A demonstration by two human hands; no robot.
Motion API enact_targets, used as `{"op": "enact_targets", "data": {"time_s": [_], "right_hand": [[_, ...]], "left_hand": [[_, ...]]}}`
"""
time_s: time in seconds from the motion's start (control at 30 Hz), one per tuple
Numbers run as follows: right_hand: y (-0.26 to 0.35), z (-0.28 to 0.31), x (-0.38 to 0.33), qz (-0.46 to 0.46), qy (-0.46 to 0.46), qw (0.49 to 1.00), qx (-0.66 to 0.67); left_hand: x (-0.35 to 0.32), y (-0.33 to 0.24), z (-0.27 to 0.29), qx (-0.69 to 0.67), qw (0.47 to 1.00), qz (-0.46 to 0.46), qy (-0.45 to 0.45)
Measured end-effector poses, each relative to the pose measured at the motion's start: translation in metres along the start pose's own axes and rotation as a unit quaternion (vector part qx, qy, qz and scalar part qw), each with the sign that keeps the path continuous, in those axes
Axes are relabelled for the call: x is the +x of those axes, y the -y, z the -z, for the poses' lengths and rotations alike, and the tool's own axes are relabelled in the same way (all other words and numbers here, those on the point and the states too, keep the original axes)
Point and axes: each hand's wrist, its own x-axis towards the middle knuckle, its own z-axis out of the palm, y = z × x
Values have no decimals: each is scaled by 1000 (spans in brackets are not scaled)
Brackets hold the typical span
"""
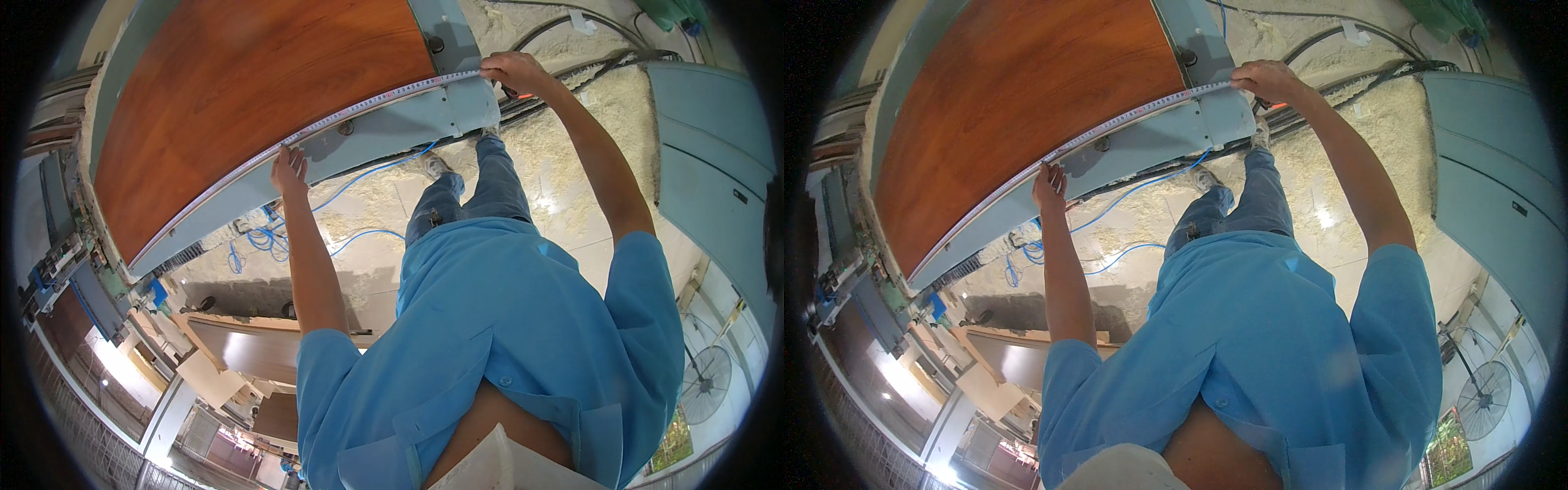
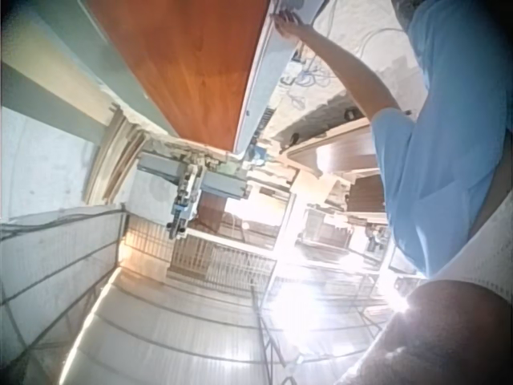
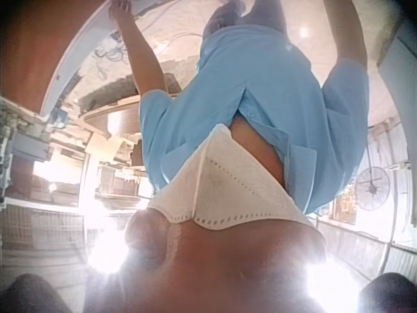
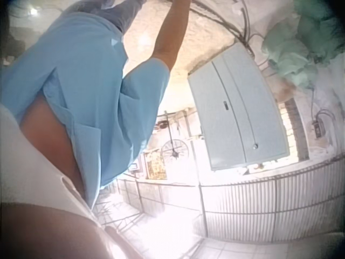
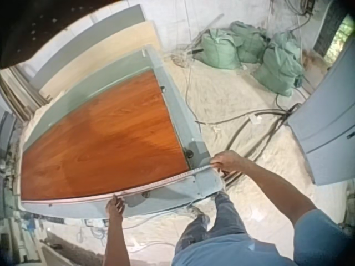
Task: The person uses a tape measure to measure the length and width of a wooden board on a workbench. They then walk to a nearby desk and place the tape measure on the desk.
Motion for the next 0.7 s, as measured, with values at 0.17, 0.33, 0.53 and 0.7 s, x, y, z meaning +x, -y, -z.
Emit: {"op": "enact_targets", "data": {"time_s": [0.17, 0.33, 0.53, 0.7], "right_hand": [[3, 2, -2, 3, -12, 1000, -5], [5, 3, -2, -9, 3, 1000, -7], [3, -1, -3, 9, -22, 1000, -1], [3, -2, -3, -8, -23, 1000, -4]], "left_hand": [[-2, -3, 1, 1, 1000, 7, 11], [-1, -4, 2, 2, 1000, 10, 20], [1, -4, 0, -4, 1000, 16, 12], [1, -4, 0, -10, 1000, 22, 2]]}}
